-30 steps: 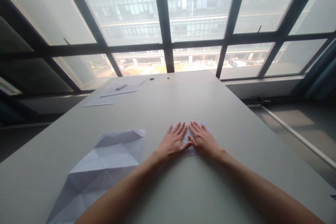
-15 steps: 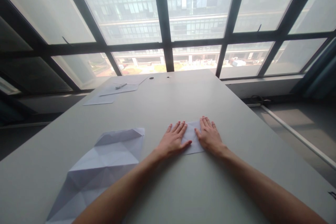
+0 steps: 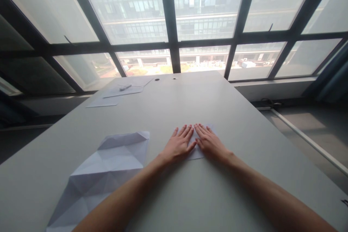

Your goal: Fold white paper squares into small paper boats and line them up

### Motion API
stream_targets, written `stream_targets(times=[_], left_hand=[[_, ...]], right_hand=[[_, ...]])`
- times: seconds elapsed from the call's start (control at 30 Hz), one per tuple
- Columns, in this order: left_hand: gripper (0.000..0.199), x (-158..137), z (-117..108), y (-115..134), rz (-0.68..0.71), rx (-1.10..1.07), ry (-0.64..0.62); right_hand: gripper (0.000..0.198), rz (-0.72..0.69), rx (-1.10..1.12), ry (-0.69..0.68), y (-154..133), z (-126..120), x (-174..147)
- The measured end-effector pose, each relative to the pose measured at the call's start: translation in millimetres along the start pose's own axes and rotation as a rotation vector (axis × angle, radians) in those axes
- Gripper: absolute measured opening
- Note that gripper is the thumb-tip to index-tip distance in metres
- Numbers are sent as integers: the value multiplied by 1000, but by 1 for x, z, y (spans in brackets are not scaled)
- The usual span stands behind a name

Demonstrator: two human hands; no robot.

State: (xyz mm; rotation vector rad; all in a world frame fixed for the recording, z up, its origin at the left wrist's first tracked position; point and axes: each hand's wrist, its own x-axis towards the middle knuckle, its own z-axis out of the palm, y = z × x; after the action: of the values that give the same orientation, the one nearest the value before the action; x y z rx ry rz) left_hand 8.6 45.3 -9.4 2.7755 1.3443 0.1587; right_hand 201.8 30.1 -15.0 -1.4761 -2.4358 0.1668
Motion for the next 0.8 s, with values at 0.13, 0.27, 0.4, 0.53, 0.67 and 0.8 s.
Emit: stream_targets(times=[0.13,0.27,0.4,0.53,0.67,0.8], left_hand=[[71,0,0,-1,-6,-5,-12],[72,-1,-2,0,-4,-17,-9],[72,-1,-4,1,-6,-24,-12],[72,-1,-3,1,-10,-24,-14],[72,0,-4,1,-10,-25,-15],[71,0,-3,1,-9,-23,-9]], right_hand=[[60,56,-24,-6,1,0,-1],[62,125,-43,5,2,1,-2],[64,198,-59,8,5,4,-1],[65,331,-107,77,13,1,-1],[63,464,-169,230,20,-9,-2],[59,280,-123,299,10,-14,0]])
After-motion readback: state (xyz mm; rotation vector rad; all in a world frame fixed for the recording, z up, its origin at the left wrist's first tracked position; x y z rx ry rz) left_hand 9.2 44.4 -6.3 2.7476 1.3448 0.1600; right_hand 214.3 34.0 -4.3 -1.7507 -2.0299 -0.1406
